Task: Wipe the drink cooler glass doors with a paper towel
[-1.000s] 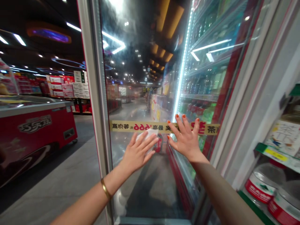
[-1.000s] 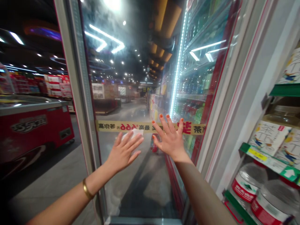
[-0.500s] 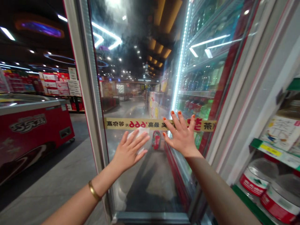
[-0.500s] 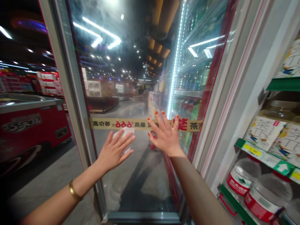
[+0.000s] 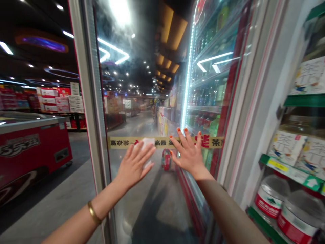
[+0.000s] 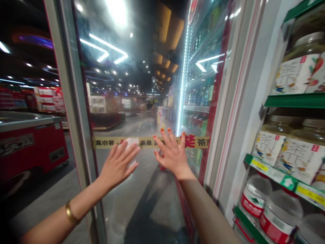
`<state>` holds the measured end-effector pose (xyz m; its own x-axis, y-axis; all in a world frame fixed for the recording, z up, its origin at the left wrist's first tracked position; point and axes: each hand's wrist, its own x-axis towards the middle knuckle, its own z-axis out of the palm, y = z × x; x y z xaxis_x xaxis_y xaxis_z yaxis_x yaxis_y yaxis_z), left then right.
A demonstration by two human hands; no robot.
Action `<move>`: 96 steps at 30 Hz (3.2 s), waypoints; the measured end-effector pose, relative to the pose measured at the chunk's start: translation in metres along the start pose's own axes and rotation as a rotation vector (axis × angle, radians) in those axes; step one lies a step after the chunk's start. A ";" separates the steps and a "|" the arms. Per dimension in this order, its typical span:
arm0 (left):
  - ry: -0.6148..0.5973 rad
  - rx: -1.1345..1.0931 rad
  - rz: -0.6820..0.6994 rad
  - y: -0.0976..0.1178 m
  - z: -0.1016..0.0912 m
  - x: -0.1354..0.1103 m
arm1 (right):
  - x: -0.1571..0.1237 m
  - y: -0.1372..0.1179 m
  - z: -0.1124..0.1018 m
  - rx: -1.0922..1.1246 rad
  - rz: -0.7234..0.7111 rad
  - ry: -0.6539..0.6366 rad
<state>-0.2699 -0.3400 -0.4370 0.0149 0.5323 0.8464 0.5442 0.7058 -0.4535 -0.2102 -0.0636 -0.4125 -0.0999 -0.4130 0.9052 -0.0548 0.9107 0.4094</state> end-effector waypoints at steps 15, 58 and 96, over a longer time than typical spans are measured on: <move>-0.002 -0.056 0.120 -0.023 -0.004 0.060 | -0.050 0.032 -0.008 -0.050 0.025 -0.047; -0.110 -0.111 0.422 0.036 0.008 0.165 | -0.074 0.039 0.005 0.098 0.068 0.232; 0.120 -0.521 -0.423 0.035 0.006 -0.037 | -0.022 -0.118 0.021 0.356 -0.170 -0.240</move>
<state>-0.2562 -0.3324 -0.4858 -0.2120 0.1835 0.9599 0.8562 0.5084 0.0919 -0.2226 -0.1620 -0.4835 -0.2846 -0.5844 0.7599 -0.4242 0.7876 0.4469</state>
